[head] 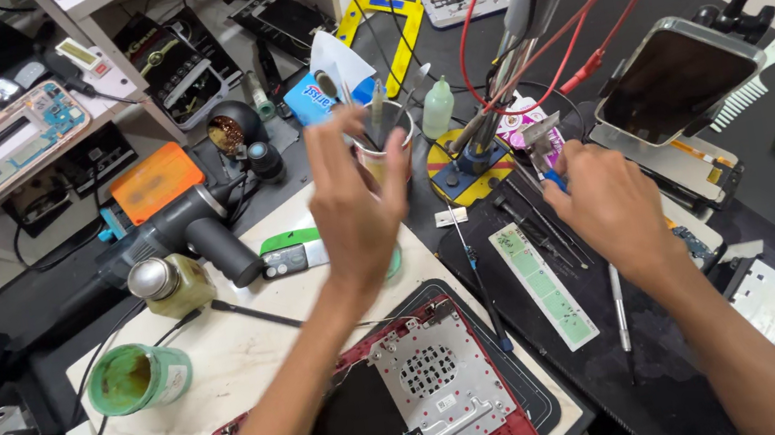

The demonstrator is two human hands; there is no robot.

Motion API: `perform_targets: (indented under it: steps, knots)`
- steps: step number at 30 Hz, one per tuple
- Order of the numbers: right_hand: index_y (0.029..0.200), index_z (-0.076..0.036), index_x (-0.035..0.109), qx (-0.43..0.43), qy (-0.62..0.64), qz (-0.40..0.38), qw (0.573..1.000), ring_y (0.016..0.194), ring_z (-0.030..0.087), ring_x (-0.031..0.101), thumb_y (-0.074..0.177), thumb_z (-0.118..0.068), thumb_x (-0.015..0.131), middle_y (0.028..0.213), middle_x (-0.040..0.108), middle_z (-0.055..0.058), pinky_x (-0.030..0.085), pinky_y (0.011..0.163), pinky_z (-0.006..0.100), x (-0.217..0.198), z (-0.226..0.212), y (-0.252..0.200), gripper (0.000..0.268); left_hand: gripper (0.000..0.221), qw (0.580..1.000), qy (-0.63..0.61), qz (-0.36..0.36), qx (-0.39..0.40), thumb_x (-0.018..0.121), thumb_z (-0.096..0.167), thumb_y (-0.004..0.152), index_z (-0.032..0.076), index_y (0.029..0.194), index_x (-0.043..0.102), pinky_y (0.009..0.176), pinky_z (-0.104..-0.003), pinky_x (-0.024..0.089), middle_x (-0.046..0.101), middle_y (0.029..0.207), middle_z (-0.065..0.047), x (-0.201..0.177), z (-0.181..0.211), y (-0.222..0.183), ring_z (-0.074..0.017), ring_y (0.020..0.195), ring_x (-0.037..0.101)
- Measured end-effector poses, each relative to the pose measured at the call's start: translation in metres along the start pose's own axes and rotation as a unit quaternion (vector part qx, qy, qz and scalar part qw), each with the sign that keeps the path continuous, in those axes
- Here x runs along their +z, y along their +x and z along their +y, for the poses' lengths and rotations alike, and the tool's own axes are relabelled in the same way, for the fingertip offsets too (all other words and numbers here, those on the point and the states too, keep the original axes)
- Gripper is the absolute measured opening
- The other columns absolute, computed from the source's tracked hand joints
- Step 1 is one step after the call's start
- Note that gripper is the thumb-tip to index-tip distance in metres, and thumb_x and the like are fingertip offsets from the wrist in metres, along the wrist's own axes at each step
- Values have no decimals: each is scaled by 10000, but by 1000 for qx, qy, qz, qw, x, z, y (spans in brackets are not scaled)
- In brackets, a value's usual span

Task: The person moves various internal components and internal laptop casing on a work surface, then uses a screwdriver by hand to manipulate small internal components inside a red laptop chassis.

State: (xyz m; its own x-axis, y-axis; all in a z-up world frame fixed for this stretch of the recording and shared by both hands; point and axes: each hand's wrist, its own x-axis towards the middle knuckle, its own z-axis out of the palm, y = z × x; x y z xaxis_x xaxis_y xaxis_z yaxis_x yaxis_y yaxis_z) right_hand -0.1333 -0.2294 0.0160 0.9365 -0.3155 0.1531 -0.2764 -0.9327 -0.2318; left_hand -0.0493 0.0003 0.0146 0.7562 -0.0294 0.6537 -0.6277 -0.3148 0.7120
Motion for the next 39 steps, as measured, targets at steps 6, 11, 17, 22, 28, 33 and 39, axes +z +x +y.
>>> perform_targets:
  steps: [6,11,17,22,28,33,39]
  knots:
    - [1032,3,678,-69,158,-9,985,659,259,695,847,-186,776,812,733,133,538,628,387,-28,-38,-25,282,397,995,-46,-77,48,756,177,964,15,1271,564,735,-358,576,629,1175,-162,5,43,-54,-299,923,709]
    - [1027,4,674,-116,255,7,960,623,109,661,813,-85,777,787,725,72,526,561,274,-38,-59,-42,253,271,970,-172,-161,-53,738,165,964,-3,1142,623,681,-318,590,685,1050,-147,1,55,-54,-246,846,737]
    - [1010,-21,716,-67,235,-22,970,583,99,610,793,-195,855,756,729,52,508,542,272,-40,-55,-35,311,106,990,-118,-76,10,711,79,972,43,1065,676,646,-304,567,705,979,-84,-11,41,-11,-172,783,719]
    - [1024,-17,752,-55,202,-12,978,640,126,682,906,-186,747,805,757,92,525,619,292,-46,-20,-13,206,68,996,-81,-10,-24,744,67,948,43,1004,714,525,-311,436,753,855,-62,-18,21,38,-166,603,606]
    - [1047,-46,765,-28,165,-94,981,685,204,732,875,-133,706,819,783,126,563,682,359,-20,23,14,203,120,996,66,-4,59,763,129,945,35,976,695,655,-411,513,748,906,-128,3,-5,48,-321,754,714]
    - [1054,-39,745,-30,119,-73,990,852,315,743,867,-143,738,918,773,161,558,796,418,6,26,12,214,142,992,101,-78,-11,744,155,937,44,1020,712,674,-448,534,765,939,-140,14,-20,41,-352,807,726]
    - [1112,-35,702,-14,111,-48,993,919,346,728,886,-107,705,976,769,147,550,790,456,24,13,9,237,183,988,135,-41,68,712,156,954,39,1095,701,654,-446,544,718,1099,-142,11,-13,30,-342,801,720]
